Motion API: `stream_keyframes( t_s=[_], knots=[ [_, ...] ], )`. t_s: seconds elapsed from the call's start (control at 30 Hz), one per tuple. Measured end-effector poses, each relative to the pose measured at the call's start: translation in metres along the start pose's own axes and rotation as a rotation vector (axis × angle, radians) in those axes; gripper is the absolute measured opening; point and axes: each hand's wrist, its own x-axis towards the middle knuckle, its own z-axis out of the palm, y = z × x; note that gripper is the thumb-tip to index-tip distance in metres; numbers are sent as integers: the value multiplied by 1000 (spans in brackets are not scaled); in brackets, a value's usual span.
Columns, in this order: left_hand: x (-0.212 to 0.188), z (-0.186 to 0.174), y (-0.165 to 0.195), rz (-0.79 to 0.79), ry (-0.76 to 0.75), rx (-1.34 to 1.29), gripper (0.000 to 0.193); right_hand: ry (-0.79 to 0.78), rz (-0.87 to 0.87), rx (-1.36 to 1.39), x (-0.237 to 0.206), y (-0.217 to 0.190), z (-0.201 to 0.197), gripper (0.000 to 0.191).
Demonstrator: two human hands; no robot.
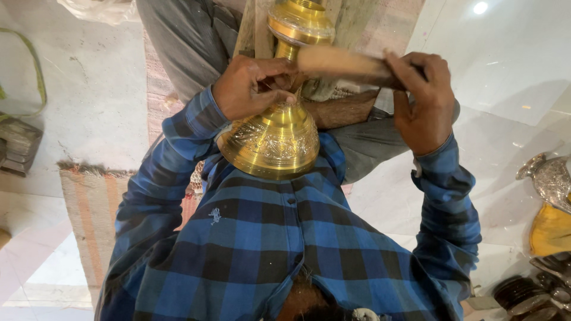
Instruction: The person sits cross-legged on the floor with a brass vase held against a wooden block, and decorates its surface by driving a small chisel-like punch with a wooden mallet, repositioning the vase and punch repeatedly to work different areas of the engraved pattern.
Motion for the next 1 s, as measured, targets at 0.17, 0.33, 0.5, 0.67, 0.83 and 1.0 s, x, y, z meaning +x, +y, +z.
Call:
stream_keyframes(
  t_s=[0.17,0.33,0.5,0.67,0.83,1.0],
  knots=[
    [-2,-1,-4,14,-35,-52,36,41,57,248,11,-8,-3,56],
    [-2,-1,-3,23,2,-40,48,77,131,318,11,-19,-7,55],
    [-2,-1,0,7,13,57,46,1,22,7,9,-11,-4,56],
    [-1,-2,0,-1,6,67,49,13,124,376,3,-5,5,59],
    [-2,-3,-5,56,-1,-5,49,-16,90,64,2,-5,8,63],
    [-3,-3,-7,124,23,42,49,7,-62,-62,7,-8,3,62]
  ],
)
